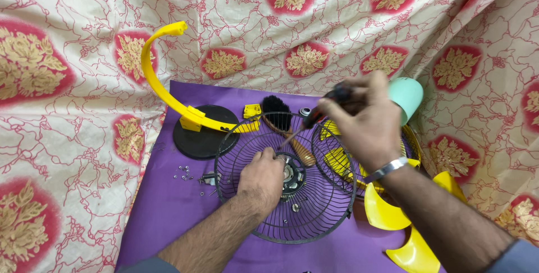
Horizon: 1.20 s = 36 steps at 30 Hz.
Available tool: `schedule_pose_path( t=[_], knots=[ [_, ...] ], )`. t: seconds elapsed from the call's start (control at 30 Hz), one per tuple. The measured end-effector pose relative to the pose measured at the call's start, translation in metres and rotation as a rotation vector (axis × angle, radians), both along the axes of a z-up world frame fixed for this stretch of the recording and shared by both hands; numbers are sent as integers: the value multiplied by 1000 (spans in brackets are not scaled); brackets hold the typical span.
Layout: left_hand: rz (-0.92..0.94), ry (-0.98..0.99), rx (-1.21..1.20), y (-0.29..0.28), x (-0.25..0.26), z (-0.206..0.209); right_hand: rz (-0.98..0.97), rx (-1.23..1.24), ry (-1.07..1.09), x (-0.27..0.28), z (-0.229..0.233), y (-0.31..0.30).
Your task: The person assembles an electric fan by securing the motor housing with a screwdriver, attaching the yellow fan blades, and fitting the front and rear wire cages. The person then places the light green motor cover over the assembly.
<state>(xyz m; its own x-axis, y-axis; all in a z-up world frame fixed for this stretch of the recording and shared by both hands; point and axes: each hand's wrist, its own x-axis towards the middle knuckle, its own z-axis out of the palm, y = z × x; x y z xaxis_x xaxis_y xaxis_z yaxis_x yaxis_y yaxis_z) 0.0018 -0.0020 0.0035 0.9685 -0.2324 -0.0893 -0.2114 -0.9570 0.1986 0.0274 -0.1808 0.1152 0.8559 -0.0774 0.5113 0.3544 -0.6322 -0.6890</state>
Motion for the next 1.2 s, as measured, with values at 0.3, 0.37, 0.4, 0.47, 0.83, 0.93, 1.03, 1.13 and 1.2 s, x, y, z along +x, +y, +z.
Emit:
schedule_pose_path(
  t=[0.3,0.37,0.4,0.47,0.83,0.93,1.03,1.13,1.2],
  knots=[
    [19,22,-189,8,-15,16,-123,1327,557,-18,-87,-125],
    [65,-66,-263,13,-18,21,-170,1310,613,-39,-115,-135],
    [86,-109,-298,16,-21,23,-167,1288,629,-49,-127,-136],
    [164,-259,-461,33,-32,25,-167,1277,650,-65,-144,-133],
    [808,-312,-1064,104,-93,-31,-203,1147,840,-104,-191,-90],
    [883,90,-1433,99,-96,-32,-316,1058,796,-111,-206,-83],
    [858,324,-1551,93,-93,-21,-399,1070,772,-120,-215,-84],
    [696,371,-1568,86,-88,-11,-405,905,837,-135,-221,-88],
    [627,356,-1494,84,-84,-8,-441,721,824,-139,-223,-86]
  ],
)
